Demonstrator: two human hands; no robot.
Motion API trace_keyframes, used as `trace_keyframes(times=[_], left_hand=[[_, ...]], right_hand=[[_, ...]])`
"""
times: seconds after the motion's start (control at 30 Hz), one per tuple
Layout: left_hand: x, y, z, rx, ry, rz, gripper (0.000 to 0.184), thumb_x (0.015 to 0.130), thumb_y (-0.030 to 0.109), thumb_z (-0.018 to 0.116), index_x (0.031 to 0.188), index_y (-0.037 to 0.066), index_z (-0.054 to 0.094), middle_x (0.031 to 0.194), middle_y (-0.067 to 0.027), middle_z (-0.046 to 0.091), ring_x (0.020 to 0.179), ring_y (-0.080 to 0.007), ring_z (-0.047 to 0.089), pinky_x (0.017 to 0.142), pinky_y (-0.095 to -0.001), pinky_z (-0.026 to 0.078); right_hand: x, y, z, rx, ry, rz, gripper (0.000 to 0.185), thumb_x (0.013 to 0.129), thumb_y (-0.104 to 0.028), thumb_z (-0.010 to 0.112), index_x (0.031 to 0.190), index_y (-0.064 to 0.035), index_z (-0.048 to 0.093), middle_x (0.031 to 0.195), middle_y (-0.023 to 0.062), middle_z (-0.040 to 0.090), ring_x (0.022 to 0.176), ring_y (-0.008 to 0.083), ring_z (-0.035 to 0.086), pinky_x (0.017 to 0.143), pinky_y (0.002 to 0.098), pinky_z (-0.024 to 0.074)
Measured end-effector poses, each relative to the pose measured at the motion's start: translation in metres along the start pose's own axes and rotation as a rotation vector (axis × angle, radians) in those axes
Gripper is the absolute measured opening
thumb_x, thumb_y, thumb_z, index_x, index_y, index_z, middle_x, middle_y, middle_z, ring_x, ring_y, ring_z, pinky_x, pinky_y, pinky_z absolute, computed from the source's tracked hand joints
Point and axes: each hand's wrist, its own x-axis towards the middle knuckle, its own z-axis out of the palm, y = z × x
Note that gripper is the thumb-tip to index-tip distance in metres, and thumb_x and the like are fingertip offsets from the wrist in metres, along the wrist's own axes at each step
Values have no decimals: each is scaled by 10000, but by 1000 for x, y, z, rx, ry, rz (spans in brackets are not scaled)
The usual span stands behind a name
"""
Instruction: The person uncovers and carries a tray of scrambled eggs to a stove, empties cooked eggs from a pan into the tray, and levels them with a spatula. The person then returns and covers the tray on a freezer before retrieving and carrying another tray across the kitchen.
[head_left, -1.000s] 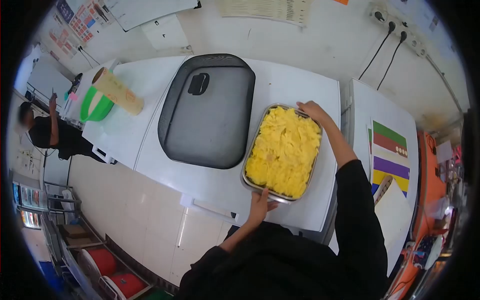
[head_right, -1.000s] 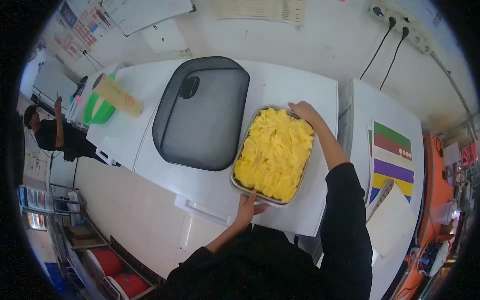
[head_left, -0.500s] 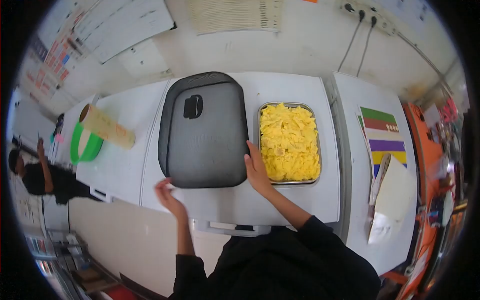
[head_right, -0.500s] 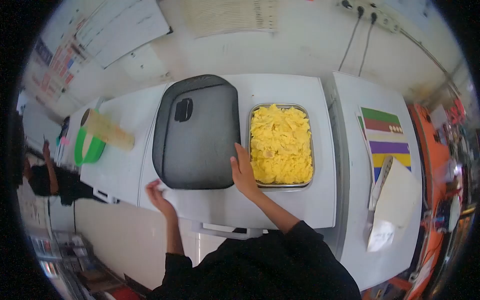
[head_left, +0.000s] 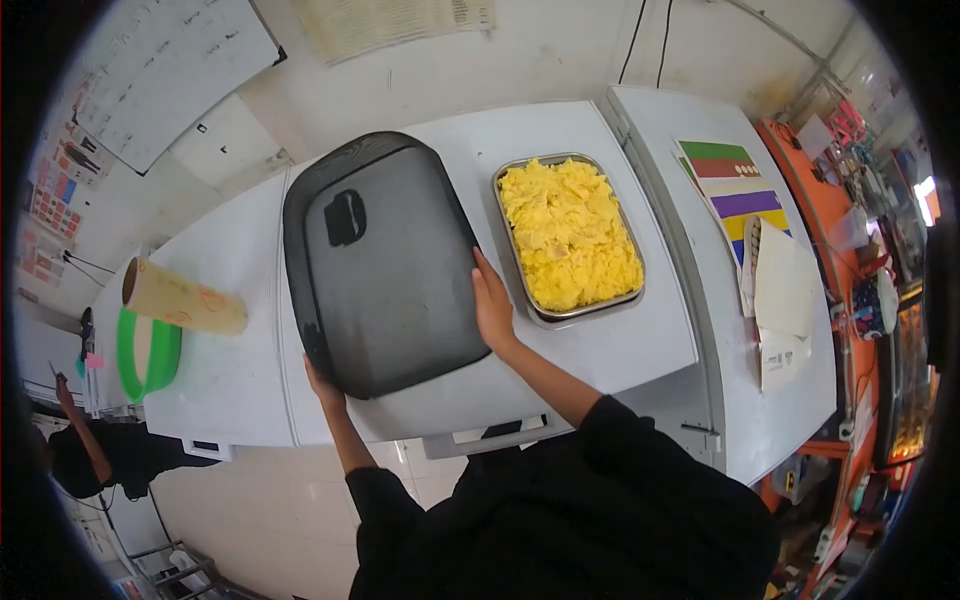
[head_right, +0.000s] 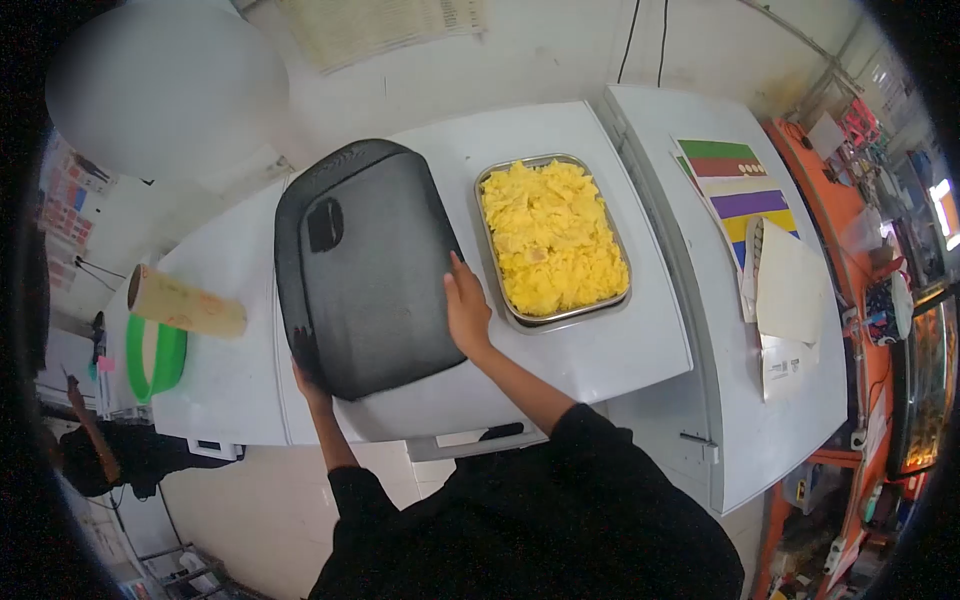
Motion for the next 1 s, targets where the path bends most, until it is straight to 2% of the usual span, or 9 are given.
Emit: trace_keyframes(times=[0.1,0.2,0.23,0.37,0.47,0.57,0.77,0.87,1.0], left_hand=[[-29,1,5,-176,-67,144,552,896,407,205,1326,60,221,1337,-122,284,1224,-263,270,1031,-371,150],[-52,-6,29,-375,-110,136,594,880,433,221,1340,63,161,1366,-136,219,1254,-271,210,1040,-396,119],[-56,-8,40,-414,-49,58,641,864,459,252,1343,50,133,1382,-139,173,1271,-265,165,1042,-403,102],[-63,-10,110,-440,-256,153,615,875,422,239,1344,42,120,1382,-122,185,1274,-268,169,1042,-396,105],[-71,-17,165,-245,-216,-57,615,884,433,238,1334,21,166,1376,-110,208,1271,-227,187,1037,-343,138],[-79,-11,229,50,-235,10,607,880,438,226,1330,33,188,1378,-117,203,1270,-248,189,1035,-366,139],[-85,-42,278,173,-211,100,615,871,394,301,1332,13,158,1388,-128,169,1281,-262,148,1035,-361,115],[-110,-48,286,285,-177,111,631,869,377,331,1334,3,127,1394,-138,137,1288,-268,118,1036,-362,92],[-143,-49,277,537,-145,179,667,875,356,354,1328,-27,49,1399,-170,51,1296,-279,54,1038,-377,36]], right_hand=[[-27,-59,-12,-334,31,-114,485,868,-394,350,1294,-164,326,1280,186,345,1183,326,313,926,515,238],[-43,-110,-41,-538,112,-266,478,851,-370,407,1269,-141,366,1222,202,404,1128,335,379,902,447,299],[-44,-114,-53,-513,139,-286,468,850,-351,419,1260,-130,377,1211,203,416,1117,337,393,903,432,306],[-50,-103,-130,-366,246,-328,423,856,-268,442,1232,-77,410,1185,200,450,1100,329,427,920,398,318],[-58,-85,-190,-160,302,-122,428,886,-274,373,1240,-34,388,1233,173,417,1162,290,374,970,358,262],[-58,-45,-235,32,274,-9,475,892,-322,332,1260,-21,347,1274,155,363,1197,266,315,991,337,213],[-16,44,-287,191,151,35,579,905,-419,249,1301,4,264,1356,119,254,1267,218,196,1032,293,115],[3,73,-302,131,146,-54,556,916,-399,221,1282,11,299,1332,142,300,1253,226,238,1030,302,138],[-28,82,-312,-27,354,-108,437,911,-270,296,1231,17,375,1284,154,370,1208,265,322,1006,317,206]])
